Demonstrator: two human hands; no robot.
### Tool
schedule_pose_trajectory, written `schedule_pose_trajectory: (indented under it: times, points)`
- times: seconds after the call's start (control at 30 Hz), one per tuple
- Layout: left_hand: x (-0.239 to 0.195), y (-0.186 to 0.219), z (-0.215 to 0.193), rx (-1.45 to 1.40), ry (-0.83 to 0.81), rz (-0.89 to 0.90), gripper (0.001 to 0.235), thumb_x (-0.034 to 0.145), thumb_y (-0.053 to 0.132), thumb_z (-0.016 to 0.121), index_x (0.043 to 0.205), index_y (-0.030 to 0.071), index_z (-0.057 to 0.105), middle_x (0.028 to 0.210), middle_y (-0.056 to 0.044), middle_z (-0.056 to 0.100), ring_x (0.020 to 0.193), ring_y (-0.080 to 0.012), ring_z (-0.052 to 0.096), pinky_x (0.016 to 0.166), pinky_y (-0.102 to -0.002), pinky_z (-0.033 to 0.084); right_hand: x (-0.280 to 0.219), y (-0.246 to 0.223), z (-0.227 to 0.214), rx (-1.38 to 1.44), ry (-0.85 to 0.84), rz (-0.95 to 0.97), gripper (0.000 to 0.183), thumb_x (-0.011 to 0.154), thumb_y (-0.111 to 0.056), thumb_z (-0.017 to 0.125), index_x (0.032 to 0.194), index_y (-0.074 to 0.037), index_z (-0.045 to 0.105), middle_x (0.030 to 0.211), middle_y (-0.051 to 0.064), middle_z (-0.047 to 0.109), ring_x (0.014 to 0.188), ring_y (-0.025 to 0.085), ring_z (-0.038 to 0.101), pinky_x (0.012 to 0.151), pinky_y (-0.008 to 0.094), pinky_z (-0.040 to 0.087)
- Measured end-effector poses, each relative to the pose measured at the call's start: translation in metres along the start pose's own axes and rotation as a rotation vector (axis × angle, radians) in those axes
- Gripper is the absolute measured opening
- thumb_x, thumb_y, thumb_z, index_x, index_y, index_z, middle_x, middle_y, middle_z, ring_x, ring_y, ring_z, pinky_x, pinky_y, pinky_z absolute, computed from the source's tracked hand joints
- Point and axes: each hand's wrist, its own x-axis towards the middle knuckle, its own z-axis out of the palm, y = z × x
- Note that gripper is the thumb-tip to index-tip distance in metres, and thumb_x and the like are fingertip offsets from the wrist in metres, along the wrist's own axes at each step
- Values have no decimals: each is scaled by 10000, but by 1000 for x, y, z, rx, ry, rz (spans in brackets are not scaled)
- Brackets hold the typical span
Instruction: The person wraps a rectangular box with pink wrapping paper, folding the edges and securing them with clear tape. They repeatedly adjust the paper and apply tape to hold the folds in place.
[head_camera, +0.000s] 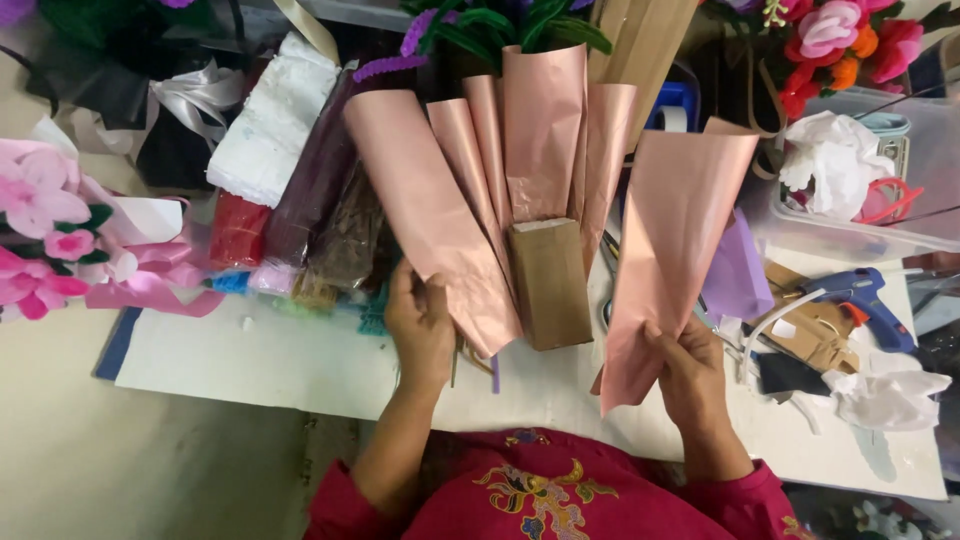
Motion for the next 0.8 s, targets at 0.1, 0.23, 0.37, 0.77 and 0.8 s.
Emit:
schedule_pose_trajectory:
  times: [0.1, 0.23, 0.37, 0.77, 0.8]
  points:
    - [-17, 20, -20, -183, -65, -51, 364, 973, 73, 602, 1333, 31, 568, 1165, -143, 651, 1113, -264, 675, 992, -410, 552, 0, -32, 22, -4, -29, -34, 36, 968, 5, 619, 982, 17, 651, 782, 153, 688, 722, 221, 713, 750, 407, 600]
    - [-28, 24, -16, -379, -232, -34, 278, 1009, 62, 546, 1282, 18, 523, 1005, -75, 654, 951, -120, 615, 875, -310, 531, 13, -27, 24, 65, -94, -65, 24, 959, 6, 637, 979, 12, 649, 801, 152, 702, 752, 226, 734, 760, 385, 600]
    - [-27, 17, 7, -506, -433, -45, 404, 1007, 32, 516, 1403, 43, 443, 1289, -170, 672, 1213, -208, 592, 1055, -424, 469, 18, -16, 35, 100, -162, -52, 42, 932, 19, 651, 971, 32, 657, 792, 165, 712, 737, 249, 749, 728, 405, 614]
    - [-30, -9, 44, -310, -630, -54, 541, 988, -16, 513, 1515, 43, 409, 1258, -215, 702, 1198, -264, 645, 1043, -442, 499, 26, -3, 55, 180, -104, -14, 43, 968, -6, 635, 996, 24, 624, 785, 148, 704, 705, 247, 755, 665, 372, 618]
    - [-30, -9, 45, -303, -652, -68, 551, 984, -23, 504, 1522, 49, 404, 1249, -213, 706, 1192, -263, 648, 1039, -439, 504, 25, -7, 60, 180, -94, -22, 37, 968, -6, 636, 990, 20, 623, 778, 147, 705, 698, 245, 755, 659, 365, 613]
